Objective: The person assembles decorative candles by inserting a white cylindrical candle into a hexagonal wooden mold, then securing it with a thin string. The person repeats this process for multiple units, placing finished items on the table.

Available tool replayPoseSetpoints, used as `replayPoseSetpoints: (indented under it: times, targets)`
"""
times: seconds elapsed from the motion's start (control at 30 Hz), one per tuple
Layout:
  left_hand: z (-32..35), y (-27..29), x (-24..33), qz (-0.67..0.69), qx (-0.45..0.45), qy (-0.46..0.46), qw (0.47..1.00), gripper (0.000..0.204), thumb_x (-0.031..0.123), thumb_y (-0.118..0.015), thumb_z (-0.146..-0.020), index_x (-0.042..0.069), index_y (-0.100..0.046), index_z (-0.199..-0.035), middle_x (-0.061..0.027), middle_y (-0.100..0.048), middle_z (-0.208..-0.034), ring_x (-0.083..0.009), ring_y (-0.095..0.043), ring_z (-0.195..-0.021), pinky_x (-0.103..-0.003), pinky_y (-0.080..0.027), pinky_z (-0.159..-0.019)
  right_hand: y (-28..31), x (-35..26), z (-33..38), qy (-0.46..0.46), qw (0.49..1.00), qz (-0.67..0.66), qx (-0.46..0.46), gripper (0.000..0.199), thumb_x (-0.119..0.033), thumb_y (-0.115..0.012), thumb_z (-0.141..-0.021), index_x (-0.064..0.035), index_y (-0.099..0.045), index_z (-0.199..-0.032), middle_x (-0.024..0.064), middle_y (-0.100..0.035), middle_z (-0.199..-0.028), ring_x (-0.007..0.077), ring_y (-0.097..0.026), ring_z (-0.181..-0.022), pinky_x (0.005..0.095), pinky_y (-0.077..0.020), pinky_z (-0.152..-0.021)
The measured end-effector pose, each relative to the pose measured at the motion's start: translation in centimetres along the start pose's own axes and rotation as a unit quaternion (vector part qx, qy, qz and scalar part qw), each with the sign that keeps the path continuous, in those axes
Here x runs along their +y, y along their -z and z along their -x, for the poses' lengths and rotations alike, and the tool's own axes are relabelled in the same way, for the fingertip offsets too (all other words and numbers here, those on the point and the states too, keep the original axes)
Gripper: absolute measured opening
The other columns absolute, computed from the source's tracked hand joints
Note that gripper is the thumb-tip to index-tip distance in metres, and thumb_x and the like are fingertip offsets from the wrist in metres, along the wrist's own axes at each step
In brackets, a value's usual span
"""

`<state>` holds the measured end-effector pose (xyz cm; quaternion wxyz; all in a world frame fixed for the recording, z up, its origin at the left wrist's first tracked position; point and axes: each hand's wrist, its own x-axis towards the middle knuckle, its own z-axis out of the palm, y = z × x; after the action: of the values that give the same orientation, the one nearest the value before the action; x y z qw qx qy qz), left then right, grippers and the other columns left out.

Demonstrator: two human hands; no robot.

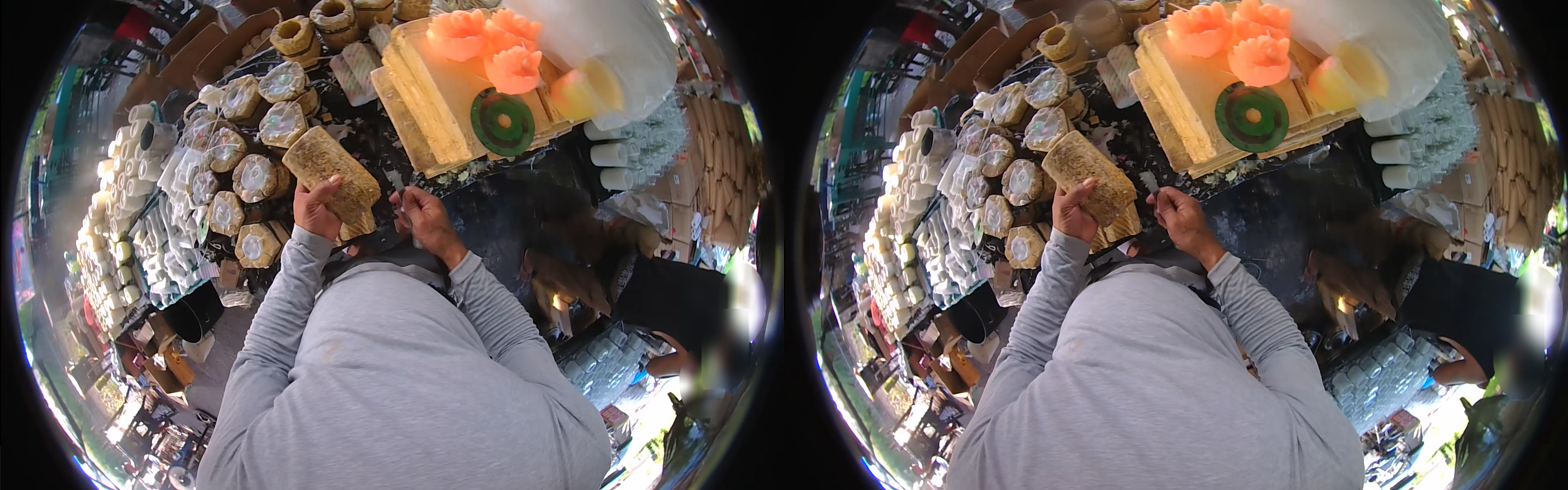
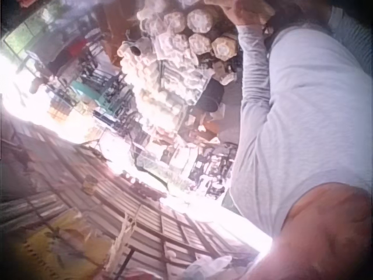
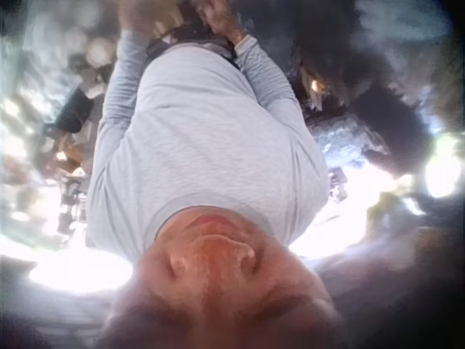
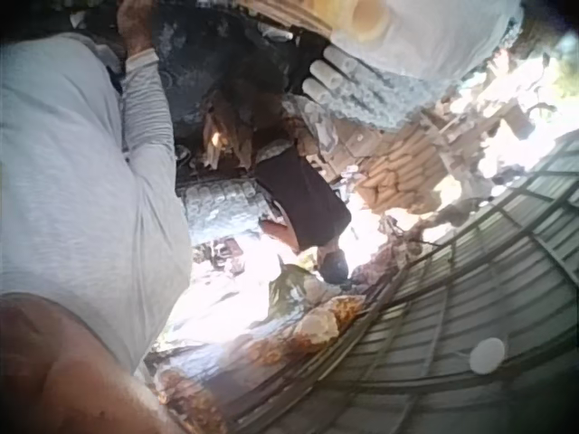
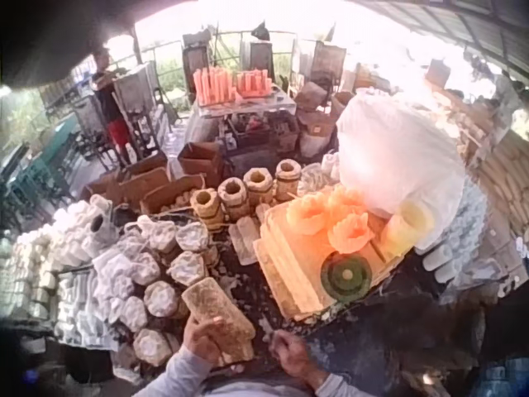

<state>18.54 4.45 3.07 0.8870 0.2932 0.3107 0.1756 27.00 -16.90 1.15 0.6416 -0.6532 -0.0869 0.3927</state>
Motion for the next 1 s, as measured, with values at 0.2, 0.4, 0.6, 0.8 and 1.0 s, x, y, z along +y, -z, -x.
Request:
replayPoseSetpoints:
  times: [0.2, 0.4, 0.6, 0.8, 1.0]
  targets:
    - [-0.6, -1.7, 1.8, -0.027, -0.175, 0.048, 0.983, 0.057, 0.022, -0.061, -0.105, -0.001, -0.043, -0.154, -0.0267, -0.064, -0.14, -0.0416, -0.066, -0.129, -0.057, -0.059, -0.104, -0.6, -4.4, -1.6, 0.195, 0.903, 0.377, 0.066, 0.051, -0.044, -0.061, -0.109, -0.0038, -0.064, -0.078, 0.0136, -0.062, -0.067, 0.0326, -0.065, -0.063, 0.0447, -0.0488, -0.058]
    - [-0.7, -1.9, 1.8, 0.053, -0.151, 0.11, 0.981, 0.056, 0.037, -0.056, -0.111, 0.002, -0.044, -0.153, -0.0261, -0.064, -0.138, -0.042, -0.068, -0.124, -0.057, -0.06, -0.1, -0.5, -5.0, 0.0, 0.337, 0.846, 0.414, -0.019, 0.045, -0.036, -0.063, -0.108, -0.0058, -0.064, -0.075, 0.0134, -0.062, -0.07, 0.0364, -0.064, -0.064, 0.0472, -0.0497, -0.058]
    - [0.8, 0.0, 2.9, 0.138, -0.226, 0.272, 0.925, 0.058, 0.03, -0.066, -0.105, 0.005, -0.046, -0.154, -0.0188, -0.067, -0.136, -0.0358, -0.07, -0.119, -0.049, -0.061, -0.097, -2.4, -7.2, -1.2, 0.289, 0.881, 0.361, 0.098, 0.039, -0.033, -0.066, -0.107, -0.006, -0.066, -0.079, 0.0131, -0.062, -0.07, 0.0358, -0.064, -0.063, 0.0447, -0.0487, -0.056]
    - [4.0, 0.7, 2.4, -0.146, -0.221, 0.147, 0.953, 0.075, -0.008, -0.067, -0.084, 0.003, -0.042, -0.154, -0.0154, -0.068, -0.131, -0.0288, -0.071, -0.11, -0.047, -0.061, -0.094, -5.2, -9.3, -3.0, 0.308, 0.824, 0.447, 0.163, 0.042, -0.04, -0.066, -0.106, -0.0084, -0.065, -0.079, 0.0118, -0.062, -0.069, 0.0354, -0.066, -0.061, 0.0466, -0.0505, -0.054]
    - [4.7, 0.7, 2.4, -0.155, -0.214, 0.142, 0.954, 0.083, -0.011, -0.065, -0.077, 0.004, -0.042, -0.156, -0.0128, -0.067, -0.132, -0.0232, -0.068, -0.118, -0.038, -0.054, -0.105, -4.5, -9.5, -2.9, 0.332, 0.768, 0.531, 0.132, 0.046, -0.044, -0.066, -0.105, -0.0104, -0.063, -0.073, 0.0099, -0.062, -0.066, 0.034, -0.065, -0.058, 0.0464, -0.0505, -0.051]
